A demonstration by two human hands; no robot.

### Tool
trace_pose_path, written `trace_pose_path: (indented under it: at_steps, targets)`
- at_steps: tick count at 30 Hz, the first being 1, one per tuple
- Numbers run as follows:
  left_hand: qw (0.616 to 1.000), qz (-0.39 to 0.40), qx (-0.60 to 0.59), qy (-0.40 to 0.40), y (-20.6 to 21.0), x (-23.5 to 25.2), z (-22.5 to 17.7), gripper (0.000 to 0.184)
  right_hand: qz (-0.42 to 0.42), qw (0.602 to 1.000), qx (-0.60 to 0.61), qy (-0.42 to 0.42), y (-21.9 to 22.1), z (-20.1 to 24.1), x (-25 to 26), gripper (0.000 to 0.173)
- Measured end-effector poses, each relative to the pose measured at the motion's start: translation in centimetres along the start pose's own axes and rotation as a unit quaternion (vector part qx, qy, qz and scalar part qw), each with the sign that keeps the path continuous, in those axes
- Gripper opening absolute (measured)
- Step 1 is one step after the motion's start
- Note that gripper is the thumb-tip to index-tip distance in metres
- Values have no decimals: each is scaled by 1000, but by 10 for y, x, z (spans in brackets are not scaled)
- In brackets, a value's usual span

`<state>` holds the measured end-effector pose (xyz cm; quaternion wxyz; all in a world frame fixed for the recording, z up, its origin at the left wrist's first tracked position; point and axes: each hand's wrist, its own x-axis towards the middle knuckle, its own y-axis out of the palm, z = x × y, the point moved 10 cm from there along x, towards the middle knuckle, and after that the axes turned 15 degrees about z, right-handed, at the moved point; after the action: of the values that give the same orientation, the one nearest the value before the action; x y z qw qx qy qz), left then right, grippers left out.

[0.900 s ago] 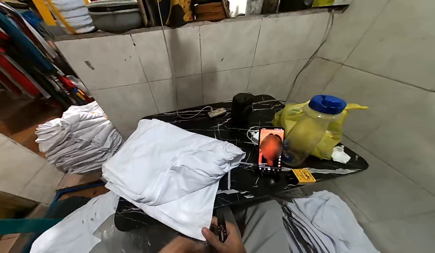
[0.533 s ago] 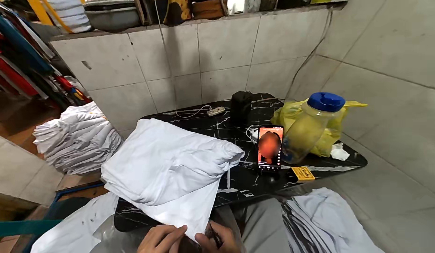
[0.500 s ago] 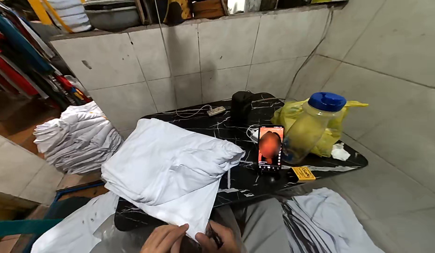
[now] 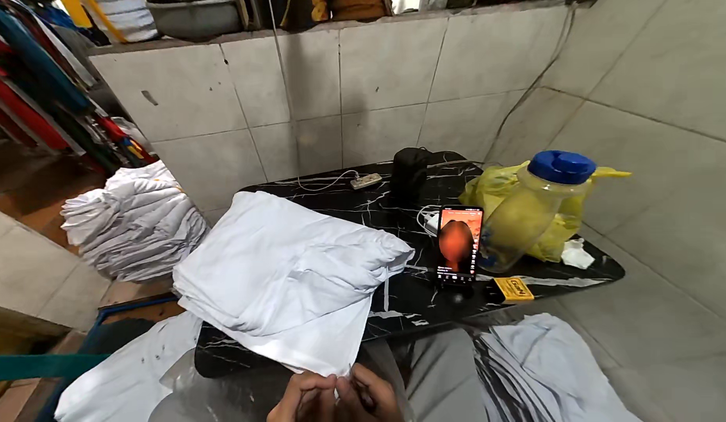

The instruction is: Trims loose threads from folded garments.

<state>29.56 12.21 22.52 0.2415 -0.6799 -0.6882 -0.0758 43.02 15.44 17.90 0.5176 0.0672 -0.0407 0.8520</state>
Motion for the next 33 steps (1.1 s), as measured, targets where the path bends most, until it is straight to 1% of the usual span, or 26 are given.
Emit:
trace_pose_path:
  at_steps: [2,4,8,12,15,18,22,26,29,31,33]
  targets:
    - [1000,-1,11,0,-1,0,-1,14,-5,998,60,5,0,-5,0,10]
    - [1000,4,22,5,-2,0,-3,13,-6,997,70,-6,0,-4,-1,11]
    - [999,7,40,20,-3,2,-8,11,0,999,5,-45,3,6,-2,19]
    - [999,15,29,20,3,1,-9,11,-10,999,-46,-27,1,11,-2,24]
    - [999,12,21,20,5,1,-9,8,-28,999,-21,-25,-2,11,-4,21]
    - [1000,9,13,15,5,2,-8,11,-35,999,3,-39,-2,12,-5,15]
    - [1000,7,14,12,1,7,-10,14,1,997,-53,-48,7,21,-5,18]
    - [999,14,33,16,-2,6,-9,11,-11,994,-109,-11,1,20,-4,23]
    - [999,15,37,16,0,6,-8,12,-22,994,-111,4,-2,18,-3,27]
    - [999,18,39,17,2,7,-8,10,-30,995,-95,0,-2,16,-3,23]
    - [999,19,45,17,2,8,-9,8,-32,998,-55,-2,-1,13,-1,19]
